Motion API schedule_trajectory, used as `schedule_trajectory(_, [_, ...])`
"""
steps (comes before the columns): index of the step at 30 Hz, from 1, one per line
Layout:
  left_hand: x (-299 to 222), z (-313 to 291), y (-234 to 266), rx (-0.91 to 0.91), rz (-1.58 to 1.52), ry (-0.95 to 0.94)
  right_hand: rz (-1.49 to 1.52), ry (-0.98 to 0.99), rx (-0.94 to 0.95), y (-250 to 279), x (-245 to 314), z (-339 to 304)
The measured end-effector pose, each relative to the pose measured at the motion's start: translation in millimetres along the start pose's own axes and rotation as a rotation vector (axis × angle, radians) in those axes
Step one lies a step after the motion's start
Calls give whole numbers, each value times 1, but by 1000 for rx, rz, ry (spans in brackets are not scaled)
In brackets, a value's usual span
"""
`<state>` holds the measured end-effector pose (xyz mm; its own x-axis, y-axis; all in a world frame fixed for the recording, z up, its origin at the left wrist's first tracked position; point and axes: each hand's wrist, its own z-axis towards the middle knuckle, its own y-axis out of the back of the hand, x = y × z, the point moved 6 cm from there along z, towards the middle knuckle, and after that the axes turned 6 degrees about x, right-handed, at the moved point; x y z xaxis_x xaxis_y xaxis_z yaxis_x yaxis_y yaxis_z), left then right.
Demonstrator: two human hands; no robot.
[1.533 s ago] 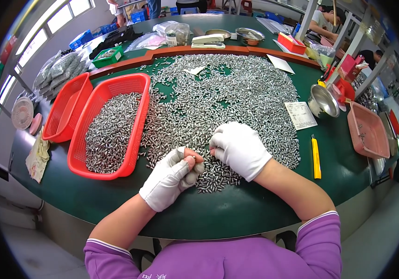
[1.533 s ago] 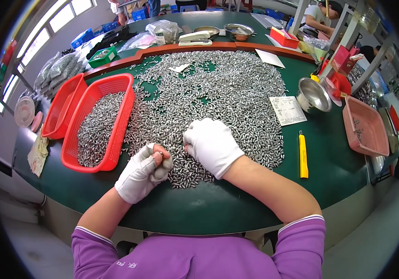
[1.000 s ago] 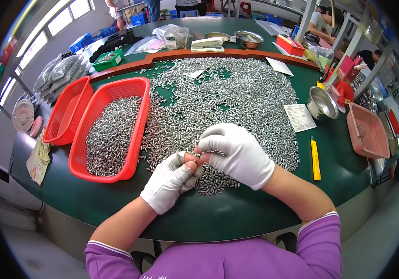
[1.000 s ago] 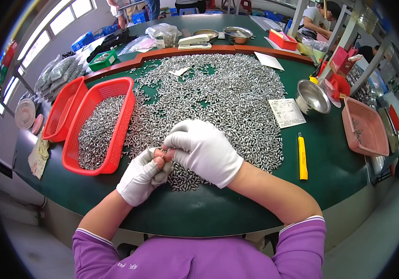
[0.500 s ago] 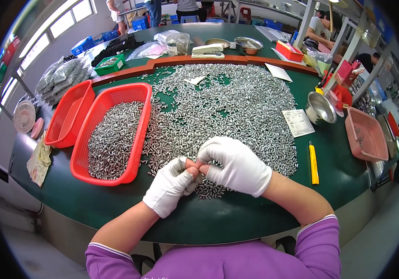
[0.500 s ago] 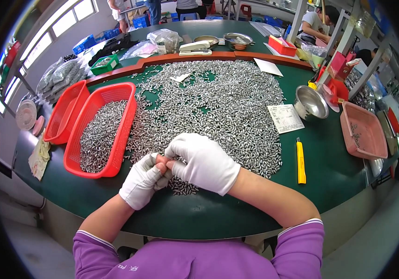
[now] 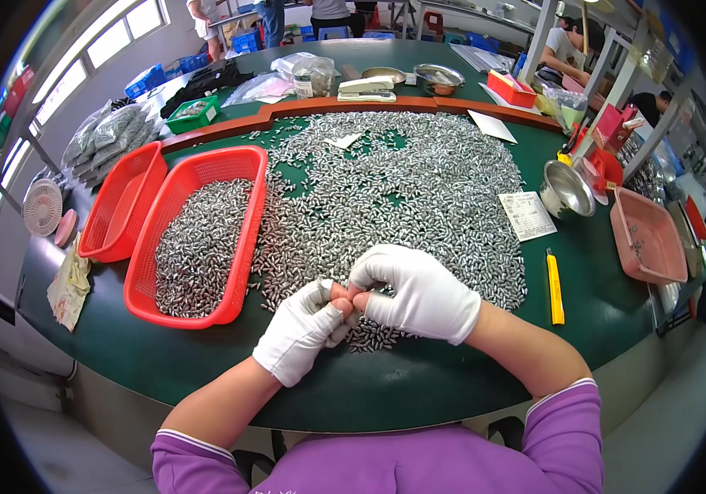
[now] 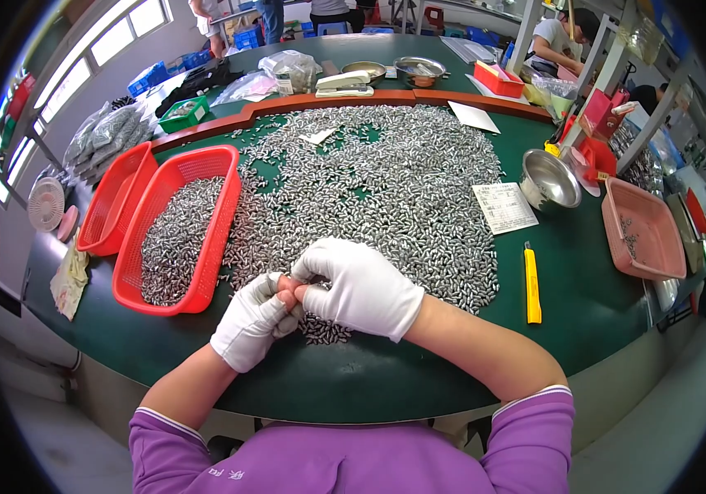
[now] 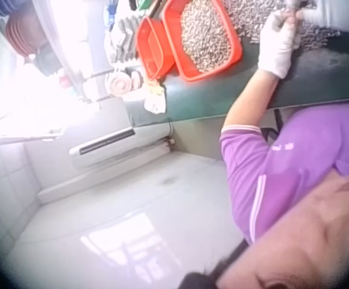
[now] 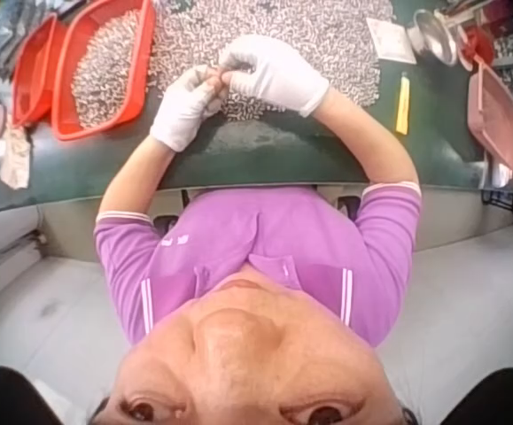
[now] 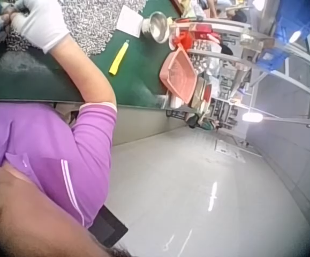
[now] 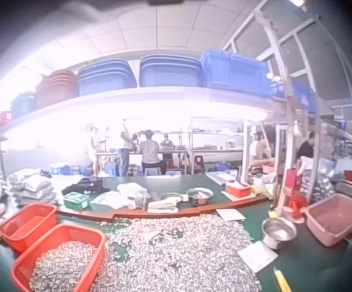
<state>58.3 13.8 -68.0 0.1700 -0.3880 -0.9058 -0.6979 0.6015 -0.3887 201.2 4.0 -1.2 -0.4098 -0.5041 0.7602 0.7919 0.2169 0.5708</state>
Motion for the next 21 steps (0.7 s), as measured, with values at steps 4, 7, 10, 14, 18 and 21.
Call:
schedule_trajectory(4, [1, 0, 0, -2, -4, 28, 9, -70, 31, -2, -6, -1])
schedule_trajectory(7, [2, 3, 1, 19, -56, 40, -34, -24, 20, 1, -4, -1])
schedule_trajectory(10, [0, 6, -5, 41, -50, 72, -133, 32, -26, 5, -3, -1])
schedule_trajectory(14, [0, 5, 1, 41, -137, 39, -397, 97, -310, 66, 3, 2])
schedule_trajectory(18, [1, 7, 8, 79, -307, 6, -953, -353, -778, 188, -37, -47])
schedule_trajectory(21, [4, 13, 11, 99, -353, -9, -969, -882, -874, 262, -87, -121])
